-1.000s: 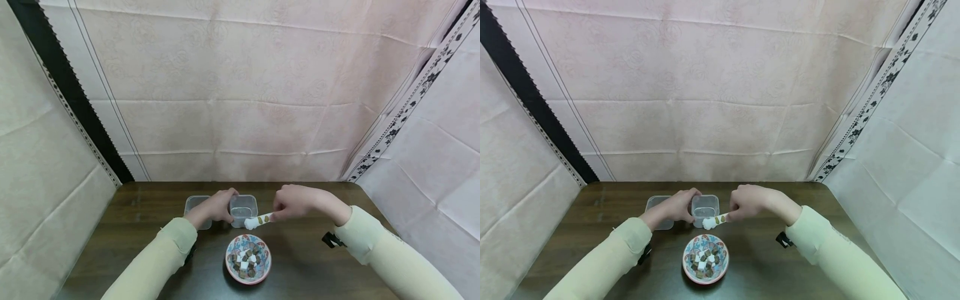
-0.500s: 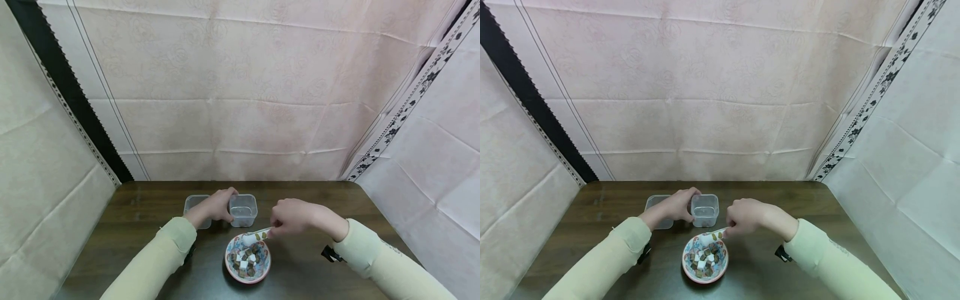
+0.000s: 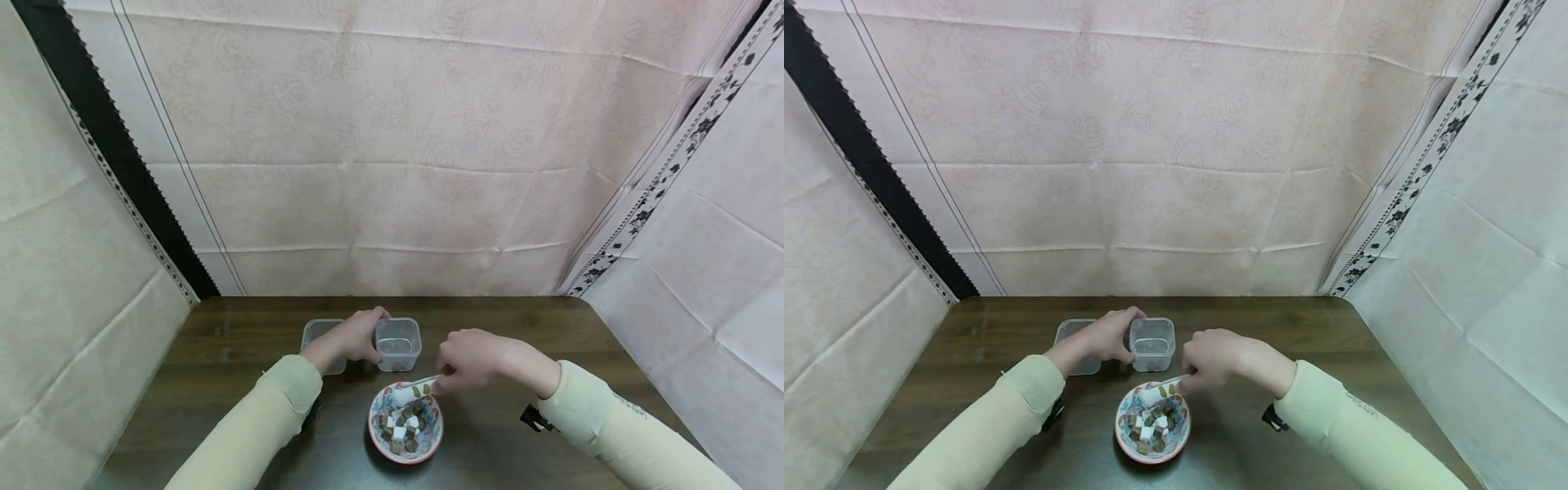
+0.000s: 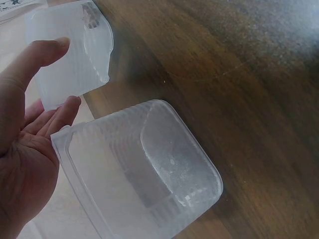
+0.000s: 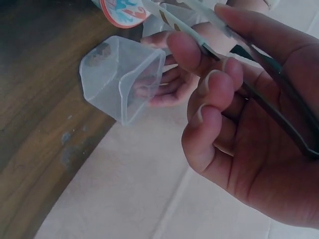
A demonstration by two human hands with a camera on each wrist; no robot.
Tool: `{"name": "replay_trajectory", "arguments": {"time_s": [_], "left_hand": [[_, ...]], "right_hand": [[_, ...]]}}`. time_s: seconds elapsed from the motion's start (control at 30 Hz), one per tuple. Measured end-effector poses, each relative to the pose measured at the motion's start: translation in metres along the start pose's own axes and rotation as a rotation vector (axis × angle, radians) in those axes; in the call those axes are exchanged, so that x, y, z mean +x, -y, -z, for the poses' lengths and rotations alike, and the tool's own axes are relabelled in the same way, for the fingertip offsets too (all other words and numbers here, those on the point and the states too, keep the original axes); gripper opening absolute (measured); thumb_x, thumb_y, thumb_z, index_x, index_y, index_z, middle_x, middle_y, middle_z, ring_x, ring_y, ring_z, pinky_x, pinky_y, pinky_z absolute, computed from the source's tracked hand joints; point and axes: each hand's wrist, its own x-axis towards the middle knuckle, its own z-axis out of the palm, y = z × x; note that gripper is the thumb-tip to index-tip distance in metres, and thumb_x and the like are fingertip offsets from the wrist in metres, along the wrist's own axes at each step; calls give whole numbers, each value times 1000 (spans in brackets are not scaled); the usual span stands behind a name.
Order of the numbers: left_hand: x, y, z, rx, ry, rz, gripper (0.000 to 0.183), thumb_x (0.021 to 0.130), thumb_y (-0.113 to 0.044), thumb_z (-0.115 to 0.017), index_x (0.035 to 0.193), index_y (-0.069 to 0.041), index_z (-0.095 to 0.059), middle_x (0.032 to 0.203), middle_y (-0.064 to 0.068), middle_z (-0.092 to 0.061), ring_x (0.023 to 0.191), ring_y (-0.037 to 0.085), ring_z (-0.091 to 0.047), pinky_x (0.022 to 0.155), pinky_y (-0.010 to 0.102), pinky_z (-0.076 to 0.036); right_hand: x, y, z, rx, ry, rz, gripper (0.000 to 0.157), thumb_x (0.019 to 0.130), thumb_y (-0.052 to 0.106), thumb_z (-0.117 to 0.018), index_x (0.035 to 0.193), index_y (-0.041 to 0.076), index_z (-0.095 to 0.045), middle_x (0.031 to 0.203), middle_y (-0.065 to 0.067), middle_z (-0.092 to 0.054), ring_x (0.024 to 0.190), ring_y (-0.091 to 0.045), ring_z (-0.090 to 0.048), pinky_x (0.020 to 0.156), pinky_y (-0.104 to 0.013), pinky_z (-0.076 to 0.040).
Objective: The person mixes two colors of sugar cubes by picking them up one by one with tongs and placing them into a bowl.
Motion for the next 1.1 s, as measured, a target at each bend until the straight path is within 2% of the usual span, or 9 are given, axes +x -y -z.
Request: {"name": "replay_trajectory", "arguments": {"time_s": [0.13, 0.27, 0.47, 0.67, 0.83, 1.1], "left_hand": [[-1, 1, 0, 3, -2, -1, 78, 82, -13, -94, 147, -7, -53, 138, 13, -64, 127, 29, -57, 107, 49, -54], [-1, 2, 0, 2, -7, -1, 78, 81, -13, -95, 146, -7, -53, 136, 13, -65, 125, 29, -58, 107, 48, -54], [0, 4, -1, 1, -9, -12, 79, 80, -14, -95, 146, -7, -53, 137, 13, -65, 127, 29, -57, 107, 48, -53], [2, 5, -1, 3, 0, -5, 79, 81, -16, -95, 147, -8, -53, 139, 12, -64, 130, 30, -56, 108, 48, -53], [3, 6, -3, 10, 1, -10, 79, 80, -16, -95, 147, -8, -53, 140, 13, -63, 131, 31, -56, 110, 49, -52], [2, 3, -1, 2, -1, 0, 79, 81, -14, -94, 147, -8, -52, 140, 13, -63, 130, 29, -56, 110, 49, -52]], "right_hand": [[-1, -1, 4, 28, -1, -43, 45, 100, 39, -75, 61, 25, -57, 54, 15, -36, 50, -4, -30, 50, -24, -23], [-4, -5, 10, 47, -28, -38, 44, 100, 39, -74, 62, 24, -58, 56, 14, -34, 51, -4, -28, 50, -25, -22], [-5, -13, 21, 6, -100, -3, 41, 101, 39, -72, 64, 25, -59, 57, 16, -36, 51, -3, -28, 50, -25, -23], [4, -18, 36, -47, -157, -69, 46, 100, 41, -73, 61, 25, -55, 56, 14, -33, 51, -5, -27, 49, -26, -22], [20, -23, 45, -82, -136, -115, 49, 99, 42, -74, 58, 25, -53, 53, 14, -35, 50, -5, -29, 48, -25, -23], [47, -33, 48, -100, -35, -215, 56, 97, 44, -76, 53, 25, -47, 48, 14, -31, 48, -6, -25, 47, -25, -21]]}}
